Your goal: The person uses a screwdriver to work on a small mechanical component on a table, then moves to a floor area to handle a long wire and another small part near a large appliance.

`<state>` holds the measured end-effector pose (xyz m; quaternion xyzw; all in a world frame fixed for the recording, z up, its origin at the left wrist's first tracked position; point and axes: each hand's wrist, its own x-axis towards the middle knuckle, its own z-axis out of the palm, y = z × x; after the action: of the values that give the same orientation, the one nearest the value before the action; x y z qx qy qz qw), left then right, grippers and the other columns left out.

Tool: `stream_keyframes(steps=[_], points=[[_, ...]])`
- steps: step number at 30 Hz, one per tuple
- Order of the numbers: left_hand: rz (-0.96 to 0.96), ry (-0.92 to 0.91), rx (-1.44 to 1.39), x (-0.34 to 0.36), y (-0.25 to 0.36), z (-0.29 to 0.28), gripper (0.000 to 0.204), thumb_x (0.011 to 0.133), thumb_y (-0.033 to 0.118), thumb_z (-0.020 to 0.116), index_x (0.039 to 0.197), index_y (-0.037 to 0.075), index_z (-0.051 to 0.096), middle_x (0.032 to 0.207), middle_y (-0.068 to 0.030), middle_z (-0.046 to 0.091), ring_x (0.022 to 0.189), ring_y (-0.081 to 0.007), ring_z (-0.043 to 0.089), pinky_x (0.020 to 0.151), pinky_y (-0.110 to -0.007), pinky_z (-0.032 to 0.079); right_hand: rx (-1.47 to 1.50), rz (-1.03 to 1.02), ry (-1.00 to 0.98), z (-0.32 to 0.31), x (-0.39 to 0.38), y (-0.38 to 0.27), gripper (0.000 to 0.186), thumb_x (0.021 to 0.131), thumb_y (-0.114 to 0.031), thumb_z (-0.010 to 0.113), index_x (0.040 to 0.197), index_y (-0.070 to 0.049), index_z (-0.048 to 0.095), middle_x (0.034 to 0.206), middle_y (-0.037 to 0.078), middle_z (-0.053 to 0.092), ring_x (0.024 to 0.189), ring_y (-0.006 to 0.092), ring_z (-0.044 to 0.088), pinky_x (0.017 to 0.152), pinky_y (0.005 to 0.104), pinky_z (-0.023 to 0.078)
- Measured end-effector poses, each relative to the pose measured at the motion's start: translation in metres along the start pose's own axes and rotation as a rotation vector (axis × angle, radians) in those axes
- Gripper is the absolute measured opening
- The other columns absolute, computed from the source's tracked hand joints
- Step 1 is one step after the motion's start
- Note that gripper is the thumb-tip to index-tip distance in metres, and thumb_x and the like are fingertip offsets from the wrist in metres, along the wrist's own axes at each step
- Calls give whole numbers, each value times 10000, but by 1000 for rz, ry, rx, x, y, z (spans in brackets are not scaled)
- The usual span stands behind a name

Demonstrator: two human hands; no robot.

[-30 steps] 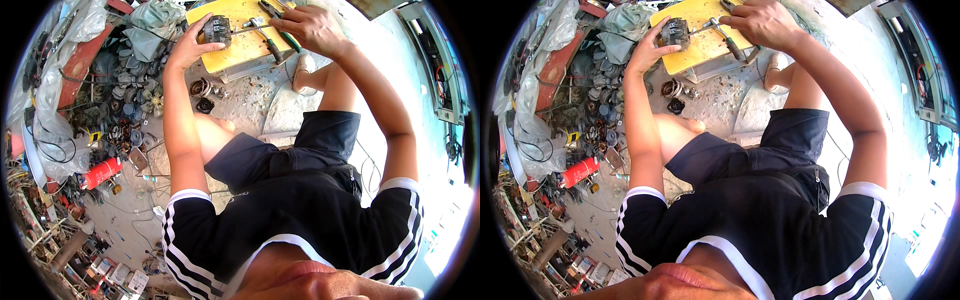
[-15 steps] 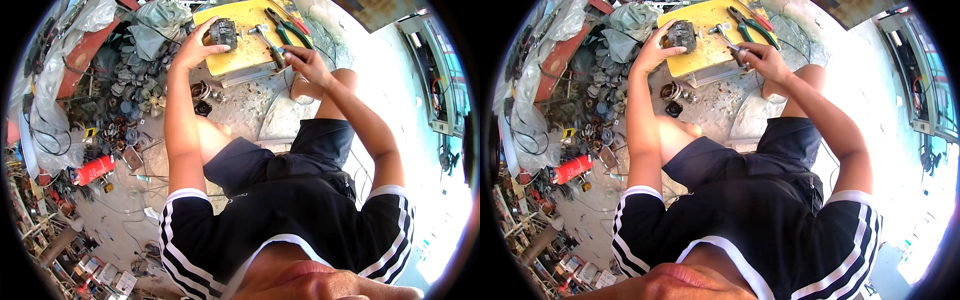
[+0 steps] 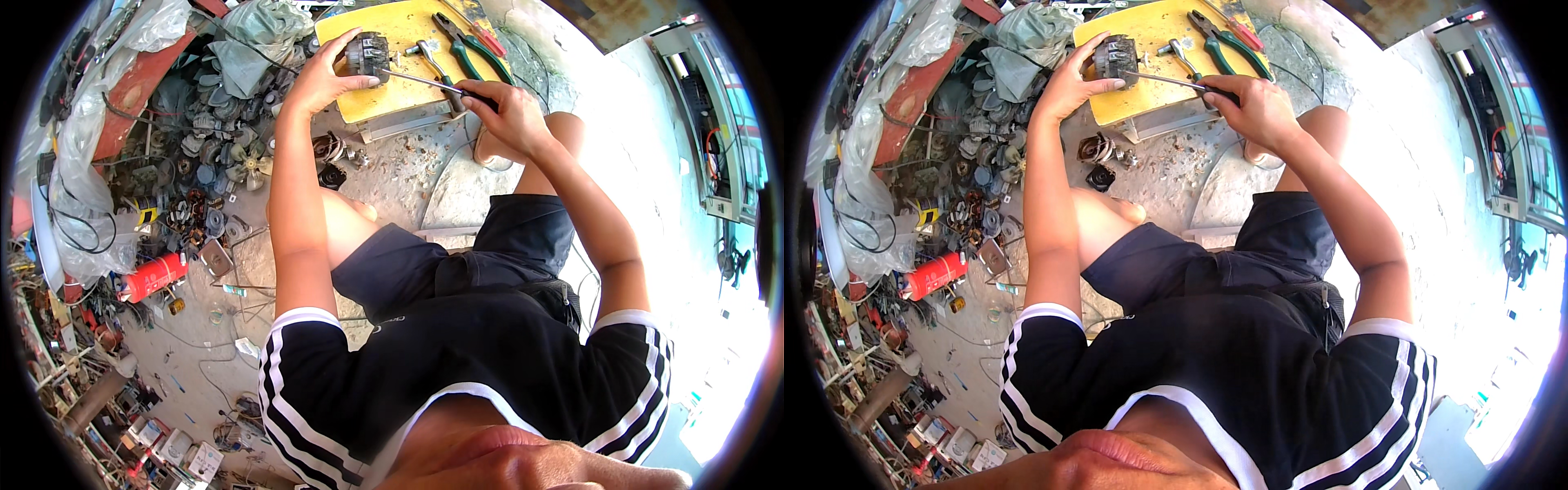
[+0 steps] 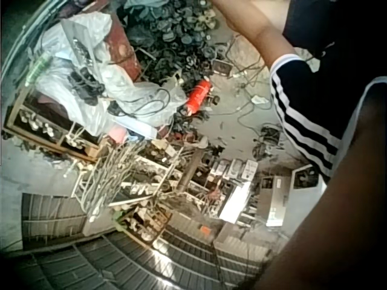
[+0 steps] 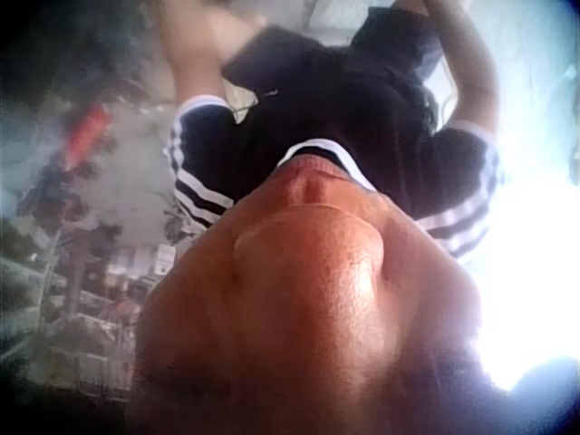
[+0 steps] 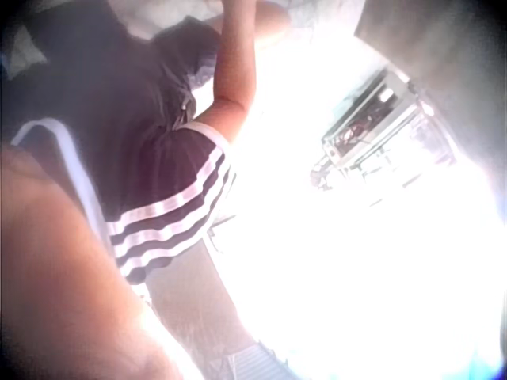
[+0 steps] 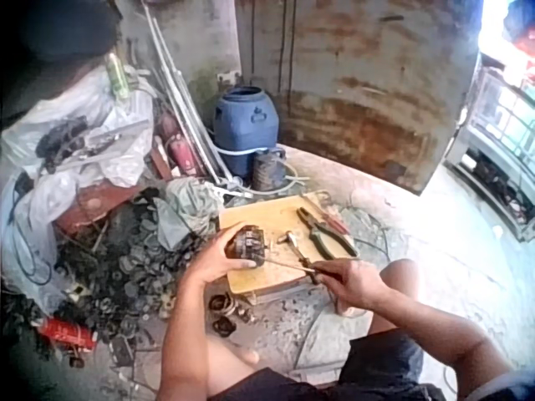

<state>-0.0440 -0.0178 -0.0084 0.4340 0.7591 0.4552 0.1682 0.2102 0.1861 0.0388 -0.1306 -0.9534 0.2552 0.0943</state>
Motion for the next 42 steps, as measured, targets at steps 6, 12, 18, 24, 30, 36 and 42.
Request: stream_keyframes(steps=[6,12,18,24,30,36,42], points=[[15,12,81,-3,12,0,902,634,233,892,1424,157,465,1376,-104,525,1262,-210,497,1070,-341,379,-19,16,40,-3,4,6,287,909,-289,630,1176,-200,686,923,80,703,790,241,671,729,338,515],[-7,15,46,-5,8,-2,920,621,286,894,1427,183,462,1382,-120,520,1273,-224,493,1076,-353,374,-32,79,65,2,1,-2,290,920,-280,621,1186,-181,679,978,87,705,840,231,682,762,325,520],[-4,24,74,-5,12,0,926,621,271,899,1426,205,446,1364,-126,528,1284,-240,478,1084,-361,362,309,189,299,5,-3,9,367,946,-211,601,1292,-90,591,938,107,677,812,163,623,781,306,502],[-48,2,-17,-1,-11,11,1003,622,173,899,1454,172,339,1404,-113,475,1291,-240,461,1083,-366,356,395,166,206,39,-23,14,461,899,-194,611,1335,-73,522,1095,191,658,952,288,660,853,350,490],[-8,56,142,-5,1,16,941,566,350,877,1374,125,451,1346,-156,524,1228,-328,511,1067,-393,380,725,292,128,49,-59,0,439,950,-170,580,1367,-70,484,1015,53,656,841,106,618,647,263,507],[299,-17,601,-53,65,38,869,580,285,870,1342,208,460,1287,-85,535,1233,-268,508,1118,-637,213,748,462,-14,34,-111,-13,433,952,-181,578,1360,-62,492,1052,57,646,845,109,627,651,265,530],[445,-205,703,-102,75,90,836,516,110,846,1288,201,540,1211,-40,513,1145,-261,507,1105,-539,272,467,526,-303,35,-144,15,464,884,-202,578,1283,31,533,769,140,671,614,192,655,619,340,529]])
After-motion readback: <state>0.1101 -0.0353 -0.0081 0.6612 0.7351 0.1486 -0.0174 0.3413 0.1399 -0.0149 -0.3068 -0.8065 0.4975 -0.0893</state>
